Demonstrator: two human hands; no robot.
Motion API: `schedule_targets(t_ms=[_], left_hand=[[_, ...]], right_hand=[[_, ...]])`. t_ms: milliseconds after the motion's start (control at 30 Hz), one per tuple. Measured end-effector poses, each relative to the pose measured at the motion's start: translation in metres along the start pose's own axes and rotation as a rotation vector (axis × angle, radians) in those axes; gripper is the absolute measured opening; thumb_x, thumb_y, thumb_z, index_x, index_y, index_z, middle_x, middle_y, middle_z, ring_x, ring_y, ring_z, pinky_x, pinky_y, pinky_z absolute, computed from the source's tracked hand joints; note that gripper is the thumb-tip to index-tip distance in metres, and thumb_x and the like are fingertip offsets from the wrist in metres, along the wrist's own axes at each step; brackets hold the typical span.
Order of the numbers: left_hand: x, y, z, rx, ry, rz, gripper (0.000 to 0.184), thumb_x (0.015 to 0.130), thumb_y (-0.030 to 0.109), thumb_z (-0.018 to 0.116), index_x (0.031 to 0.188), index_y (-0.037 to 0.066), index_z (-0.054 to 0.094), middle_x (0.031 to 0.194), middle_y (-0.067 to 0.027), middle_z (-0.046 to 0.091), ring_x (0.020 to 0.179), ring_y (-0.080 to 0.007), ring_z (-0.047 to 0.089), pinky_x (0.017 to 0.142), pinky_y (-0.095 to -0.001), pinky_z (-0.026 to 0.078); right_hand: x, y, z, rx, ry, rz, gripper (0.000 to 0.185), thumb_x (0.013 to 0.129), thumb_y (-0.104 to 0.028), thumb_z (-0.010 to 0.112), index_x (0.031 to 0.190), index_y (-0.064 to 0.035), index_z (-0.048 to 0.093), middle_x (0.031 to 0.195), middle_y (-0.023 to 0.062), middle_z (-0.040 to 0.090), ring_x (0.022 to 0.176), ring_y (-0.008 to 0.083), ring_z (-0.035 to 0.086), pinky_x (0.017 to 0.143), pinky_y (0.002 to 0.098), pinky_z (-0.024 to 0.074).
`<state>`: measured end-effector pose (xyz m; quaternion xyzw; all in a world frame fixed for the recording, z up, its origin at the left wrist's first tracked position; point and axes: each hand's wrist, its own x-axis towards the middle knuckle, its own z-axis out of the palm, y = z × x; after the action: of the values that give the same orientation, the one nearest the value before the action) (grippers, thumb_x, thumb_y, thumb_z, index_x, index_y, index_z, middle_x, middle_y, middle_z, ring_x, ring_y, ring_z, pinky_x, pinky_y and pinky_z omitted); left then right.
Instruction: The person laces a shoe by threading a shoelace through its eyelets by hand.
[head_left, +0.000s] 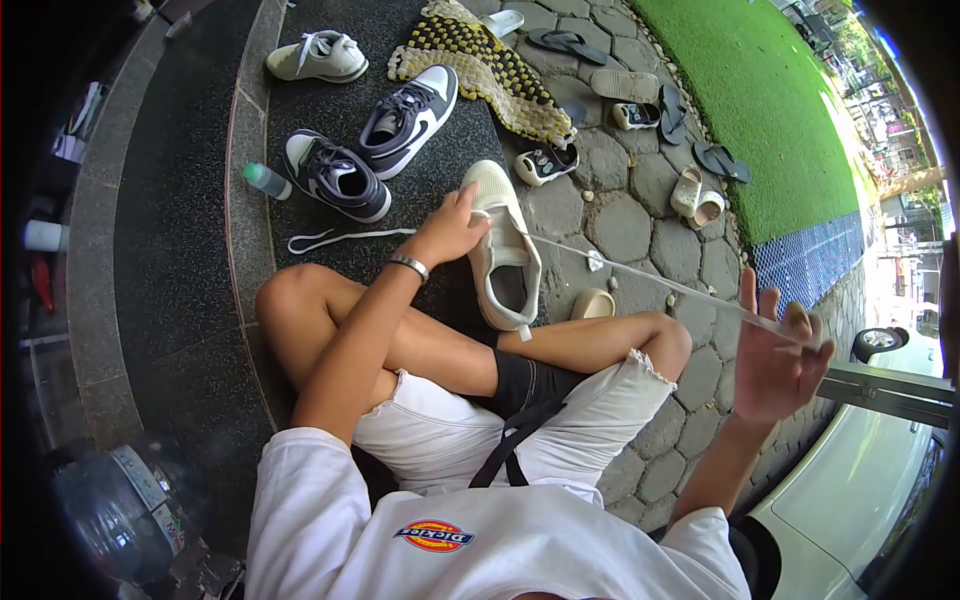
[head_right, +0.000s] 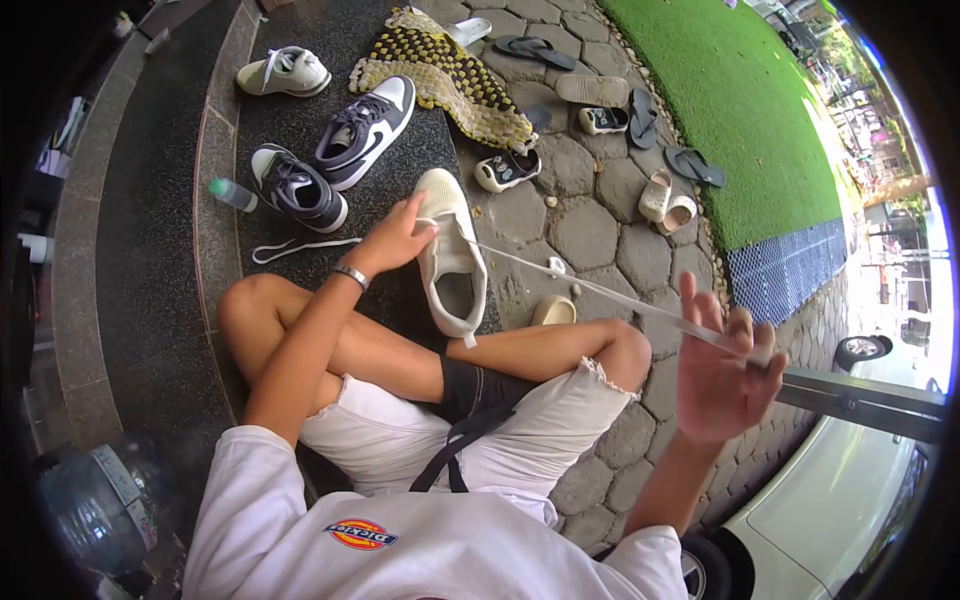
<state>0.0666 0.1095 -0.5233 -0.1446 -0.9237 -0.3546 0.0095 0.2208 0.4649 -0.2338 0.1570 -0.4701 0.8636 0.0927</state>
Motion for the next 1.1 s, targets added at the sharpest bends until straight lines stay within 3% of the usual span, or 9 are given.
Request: schedule_targets(t_ms=[100, 133, 233, 400, 600, 633, 800, 933, 1100], left_hand=[[0.000, 0.035, -0.051, 0.060, -0.261, -0.245, 0.047, 0.096, 0.038, 0.066, 0.127, 0.002, 0.063, 0.099, -0.0255, 0.073, 0.097, -0.0448, 0.070, 0.091, -0.0493, 0.055], [-0.002, 0.039, -0.066, 0.024, -0.287, -0.262, 0.033, 0.096, 0.038, 0.066, 0.100, 0.006, 0.074, 0.090, -0.0200, 0.075, 0.089, -0.0403, 0.072, 0.083, -0.0487, 0.056], [-0.016, 0.065, -0.128, 0.003, -0.238, -0.339, 0.032, 0.096, 0.039, 0.067, 0.088, 0.009, 0.077, 0.089, -0.0177, 0.075, 0.086, -0.0365, 0.073, 0.077, -0.0475, 0.056], [-0.033, 0.080, -0.208, 0.191, 0.015, -0.162, 0.032, 0.094, 0.036, 0.073, 0.090, 0.004, 0.074, 0.075, -0.0156, 0.071, 0.069, -0.0317, 0.071, 0.064, -0.0416, 0.051], [-0.015, 0.182, -0.328, 0.397, 0.009, 0.071, 0.031, 0.090, 0.032, 0.077, 0.086, 0.001, 0.073, 0.070, -0.0129, 0.067, 0.061, -0.0202, 0.062, 0.058, -0.0360, 0.045], [-0.010, 0.198, -0.344, 0.425, 0.015, 0.121, 0.032, 0.089, 0.032, 0.077, 0.085, 0.001, 0.073, 0.070, -0.0118, 0.067, 0.060, -0.0193, 0.061, 0.057, -0.0356, 0.044], [0.018, 0.268, -0.402, 0.528, 0.033, 0.308, 0.032, 0.085, 0.034, 0.080, 0.082, 0.003, 0.072, 0.069, -0.0079, 0.065, 0.066, -0.0155, 0.061, 0.060, -0.0328, 0.044], [0.029, 0.320, -0.427, 0.681, 0.031, 0.355, 0.026, 0.088, 0.027, 0.078, 0.089, 0.002, 0.075, 0.079, -0.0139, 0.073, 0.079, -0.0264, 0.074, 0.077, -0.0371, 0.055], [0.028, 0.357, -0.434, 0.636, 0.143, 0.401, 0.019, 0.088, 0.022, 0.077, 0.086, 0.003, 0.073, 0.072, -0.0108, 0.072, 0.062, -0.0185, 0.071, 0.064, -0.0347, 0.054]], right_hand=[[0.024, 0.010, 0.021, 0.276, -0.147, 0.105, 0.026, 0.110, -0.039, 0.045, 0.106, -0.0168, 0.058, 0.117, 0.0029, 0.055, 0.087, 0.0186, 0.050, 0.098, 0.0462, 0.0373], [0.034, 0.012, 0.023, 0.175, -0.265, 0.074, 0.030, 0.110, -0.039, 0.044, 0.124, -0.0143, 0.055, 0.124, 0.0027, 0.055, 0.085, 0.0152, 0.047, 0.088, 0.0393, 0.0388], [0.047, 0.011, 0.027, 0.062, -0.234, 0.046, 0.039, 0.111, -0.037, 0.043, 0.136, -0.0095, 0.053, 0.123, 0.0026, 0.056, 0.084, 0.0137, 0.046, 0.079, 0.0328, 0.0371], [0.077, 0.012, 0.039, -0.139, -0.051, -0.072, 0.054, 0.109, -0.019, 0.054, 0.157, -0.0023, 0.035, 0.113, 0.0053, 0.068, 0.074, 0.0068, 0.048, 0.072, 0.0274, 0.0431], [0.145, 0.014, 0.069, -0.267, -0.201, -0.023, 0.041, 0.106, -0.022, 0.060, 0.139, 0.0024, 0.057, 0.124, 0.0129, 0.072, 0.086, 0.0118, 0.066, 0.087, 0.0313, 0.0532], [0.157, 0.017, 0.071, -0.245, -0.320, -0.011, 0.037, 0.107, -0.019, 0.057, 0.140, 0.0000, 0.057, 0.131, 0.0128, 0.068, 0.100, 0.0153, 0.069, 0.092, 0.0340, 0.0566], [0.192, 0.040, 0.124, -0.286, -0.297, -0.026, 0.030, 0.101, -0.029, 0.069, 0.119, -0.0051, 0.072, 0.113, 0.0114, 0.076, 0.095, 0.0186, 0.073, 0.088, 0.0351, 0.0580], [0.212, 0.054, 0.145, -0.305, -0.261, -0.048, 0.032, 0.099, -0.032, 0.073, 0.115, -0.0045, 0.074, 0.105, 0.0086, 0.076, 0.091, 0.0179, 0.073, 0.087, 0.0343, 0.0589], [0.218, 0.051, 0.167, -0.359, -0.288, -0.107, 0.029, 0.101, -0.031, 0.069, 0.117, -0.0071, 0.074, 0.104, 0.0050, 0.075, 0.091, 0.0150, 0.071, 0.087, 0.0336, 0.0567]])
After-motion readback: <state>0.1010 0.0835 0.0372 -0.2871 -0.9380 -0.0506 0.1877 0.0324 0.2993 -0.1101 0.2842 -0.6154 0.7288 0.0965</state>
